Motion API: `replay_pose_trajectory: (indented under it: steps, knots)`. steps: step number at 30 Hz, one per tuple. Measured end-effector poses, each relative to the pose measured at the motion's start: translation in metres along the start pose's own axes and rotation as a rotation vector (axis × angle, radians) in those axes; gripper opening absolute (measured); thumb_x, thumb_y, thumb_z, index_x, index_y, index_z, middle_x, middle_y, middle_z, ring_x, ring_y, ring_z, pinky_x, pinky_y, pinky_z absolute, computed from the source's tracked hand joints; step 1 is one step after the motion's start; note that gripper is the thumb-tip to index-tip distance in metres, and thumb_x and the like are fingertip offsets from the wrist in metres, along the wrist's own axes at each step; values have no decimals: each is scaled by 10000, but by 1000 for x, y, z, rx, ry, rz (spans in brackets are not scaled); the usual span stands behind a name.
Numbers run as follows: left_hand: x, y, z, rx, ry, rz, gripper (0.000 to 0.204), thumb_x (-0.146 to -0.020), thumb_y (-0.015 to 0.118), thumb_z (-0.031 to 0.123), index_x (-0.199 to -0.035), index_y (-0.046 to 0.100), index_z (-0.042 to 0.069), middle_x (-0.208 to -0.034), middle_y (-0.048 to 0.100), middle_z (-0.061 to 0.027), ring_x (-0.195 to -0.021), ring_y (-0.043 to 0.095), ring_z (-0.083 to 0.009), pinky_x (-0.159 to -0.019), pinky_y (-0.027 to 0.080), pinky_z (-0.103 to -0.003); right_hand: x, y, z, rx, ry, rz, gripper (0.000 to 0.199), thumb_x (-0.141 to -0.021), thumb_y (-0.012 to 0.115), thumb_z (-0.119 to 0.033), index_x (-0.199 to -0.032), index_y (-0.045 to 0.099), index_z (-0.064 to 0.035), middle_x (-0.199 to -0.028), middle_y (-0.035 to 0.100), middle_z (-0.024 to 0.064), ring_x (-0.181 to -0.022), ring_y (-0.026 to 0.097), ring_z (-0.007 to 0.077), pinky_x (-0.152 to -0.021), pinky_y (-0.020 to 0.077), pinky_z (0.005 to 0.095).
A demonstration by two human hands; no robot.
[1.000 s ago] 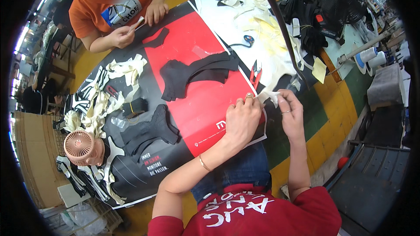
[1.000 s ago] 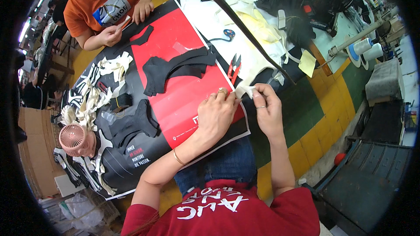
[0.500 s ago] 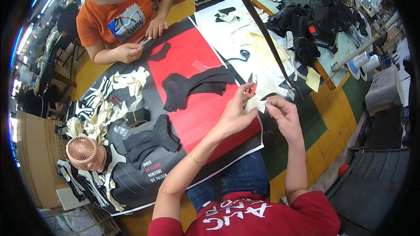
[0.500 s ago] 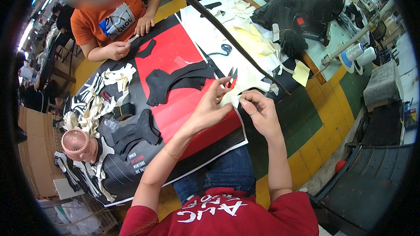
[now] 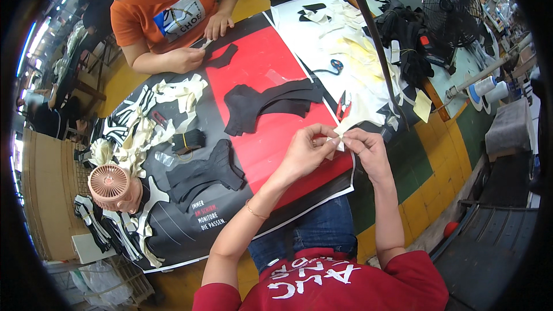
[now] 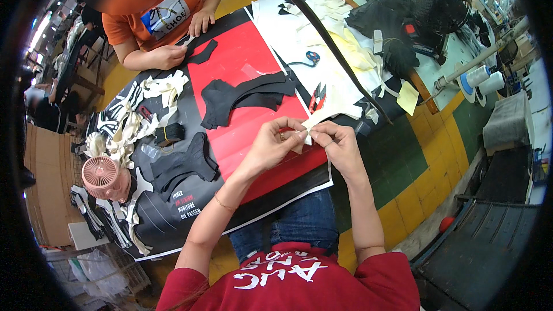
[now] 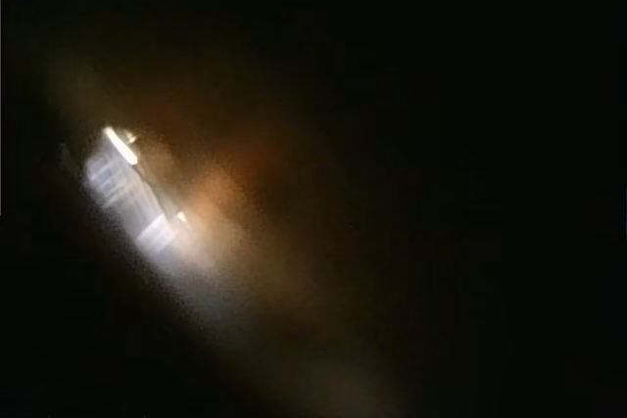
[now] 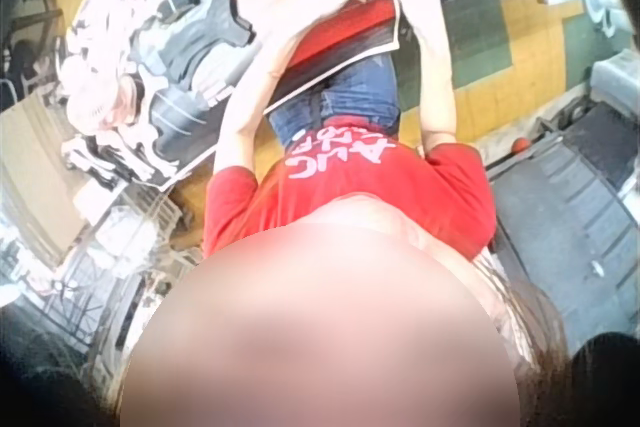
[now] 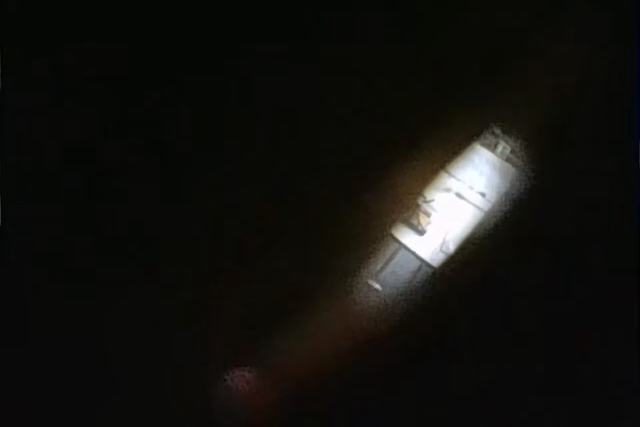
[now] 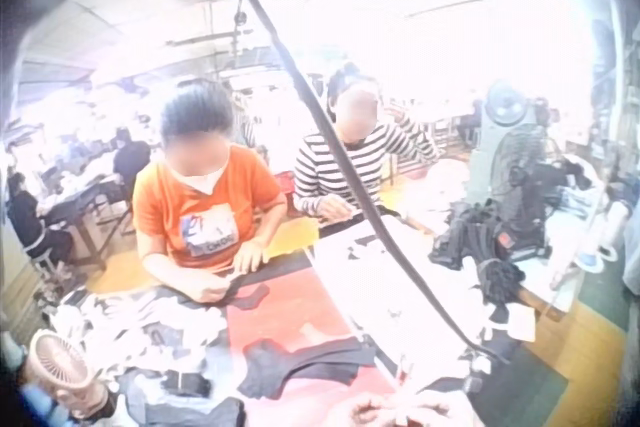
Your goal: The person repeatedly picks up small white fabric pieces and aligns them onto black fabric pieces on a red and black work surface. They smooth and adjust each piece by hand, then place it aside. Coworkers perform similar actions nearby.
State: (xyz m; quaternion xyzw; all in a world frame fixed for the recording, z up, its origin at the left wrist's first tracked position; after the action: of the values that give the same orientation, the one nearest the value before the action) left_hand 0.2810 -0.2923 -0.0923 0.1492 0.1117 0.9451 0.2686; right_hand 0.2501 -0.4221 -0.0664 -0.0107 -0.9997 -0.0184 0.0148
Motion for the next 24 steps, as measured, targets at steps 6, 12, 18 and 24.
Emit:
replay_pose_trajectory:
  steps: [6, 12, 18, 24]
  knots:
    - [3, -12, 4, -119, 77, 60, 258, -915, 643, -27, -1166, 586, -51, -963, 629, -69, -804, 589, -86, -666, 490, -234, -2, -10, 12, -58, 63, 85, 164, -944, 632, -72, -1012, 717, 50, -876, 702, 27, -806, 607, 68, -757, 473, 216]
    - [35, -1, 64, -801, 647, 295, 327, -865, 695, 9, -1183, 625, 41, -1318, 515, -183, -1031, 612, -258, -809, 534, -356, -5, -1, 11, -66, 90, 29, 167, -959, 620, -74, -1023, 713, 48, -901, 707, 27, -844, 615, 72, -784, 478, 222]
    - [47, 21, 66, -1191, 909, 171, 335, -784, 715, 48, -1114, 673, 85, -1166, 611, -128, -994, 619, -311, -890, 499, -440, -9, 12, 12, -4, 82, -73, 172, -966, 616, -68, -1030, 711, 60, -916, 713, 44, -849, 627, 82, -786, 497, 238]
    - [43, 25, 55, -1425, 939, 165, 225, -837, 670, 146, -1053, 644, 90, -1155, 595, -94, -1037, 611, -227, -925, 456, -404, -10, 15, 16, 131, 162, -117, 179, -997, 579, -96, -1027, 681, 48, -882, 664, 8, -823, 573, 64, -767, 457, 225]
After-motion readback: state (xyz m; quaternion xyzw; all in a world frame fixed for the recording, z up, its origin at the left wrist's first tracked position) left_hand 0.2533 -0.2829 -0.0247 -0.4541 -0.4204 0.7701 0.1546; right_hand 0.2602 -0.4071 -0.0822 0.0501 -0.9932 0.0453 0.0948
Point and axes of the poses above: each hand's wrist, its own x-axis away from the middle knuckle, its own y-axis out of the palm, z = x × y, the point moved 10 cm from there along -x, towards the middle knuckle
